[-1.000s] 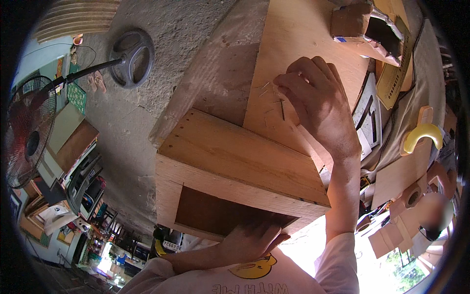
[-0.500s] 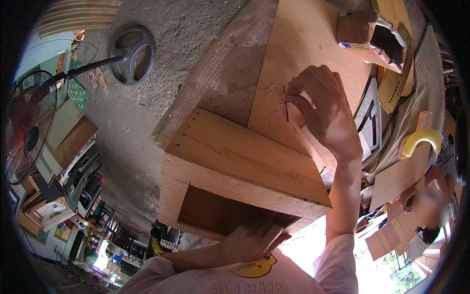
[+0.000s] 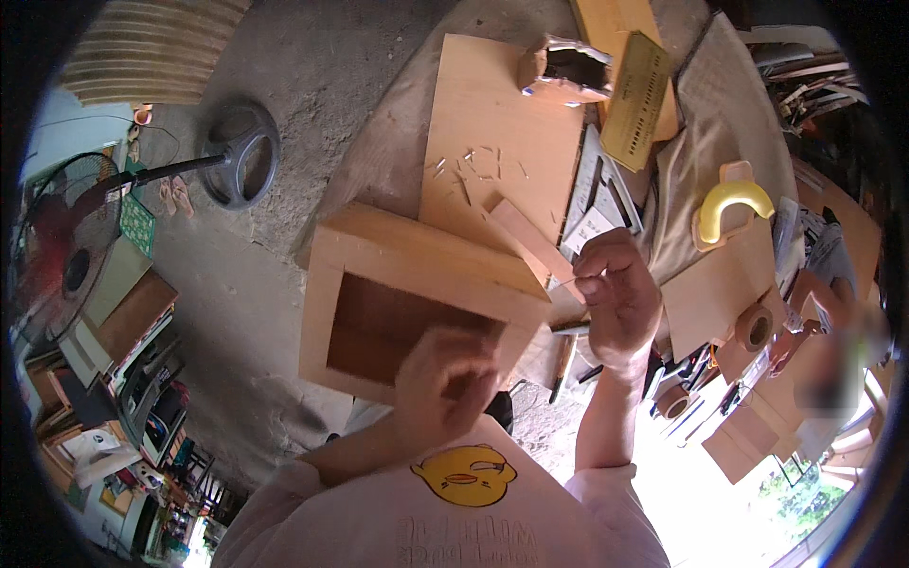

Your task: The person assembles a small wooden box by hammering nails into its corners and edges. They then sand the box's surfaces with a sanding block to smooth the wood.

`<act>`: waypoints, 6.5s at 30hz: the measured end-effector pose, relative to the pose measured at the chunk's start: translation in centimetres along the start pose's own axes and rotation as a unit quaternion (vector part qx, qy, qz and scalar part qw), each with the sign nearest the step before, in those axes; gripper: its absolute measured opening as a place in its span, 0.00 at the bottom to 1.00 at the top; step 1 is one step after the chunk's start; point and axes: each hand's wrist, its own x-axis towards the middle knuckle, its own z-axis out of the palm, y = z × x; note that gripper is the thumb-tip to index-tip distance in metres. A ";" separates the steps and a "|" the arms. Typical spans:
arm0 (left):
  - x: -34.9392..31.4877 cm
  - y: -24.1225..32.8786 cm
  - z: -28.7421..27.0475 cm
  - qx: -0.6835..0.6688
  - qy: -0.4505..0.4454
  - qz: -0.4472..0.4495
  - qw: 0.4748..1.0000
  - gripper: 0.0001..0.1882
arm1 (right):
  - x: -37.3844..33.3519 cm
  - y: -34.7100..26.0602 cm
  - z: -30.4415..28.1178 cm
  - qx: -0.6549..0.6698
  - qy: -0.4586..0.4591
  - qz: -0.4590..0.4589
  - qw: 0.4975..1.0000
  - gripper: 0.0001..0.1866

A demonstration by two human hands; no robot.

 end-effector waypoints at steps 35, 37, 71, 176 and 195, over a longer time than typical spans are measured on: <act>-6.1 -5.0 5.1 0.156 0.065 0.089 0.982 0.11 | -28.2 11.4 -1.8 -0.299 0.175 0.253 0.903 0.12; -6.0 -4.9 5.4 0.182 0.055 0.101 0.976 0.13 | -28.4 10.7 -2.0 -0.237 0.194 0.223 0.926 0.12; -6.6 -6.1 5.8 0.143 0.072 0.124 0.979 0.25 | -25.1 -2.0 -0.5 -0.331 0.026 0.043 0.942 0.14; -3.0 -5.3 2.1 -0.022 -0.219 -0.167 0.961 0.13 | 12.8 11.0 8.9 -0.413 -0.259 -0.304 0.818 0.13; -2.7 -5.3 1.8 -0.033 -0.241 -0.203 0.949 0.17 | 9.4 10.9 6.0 -0.364 -0.273 -0.231 0.860 0.12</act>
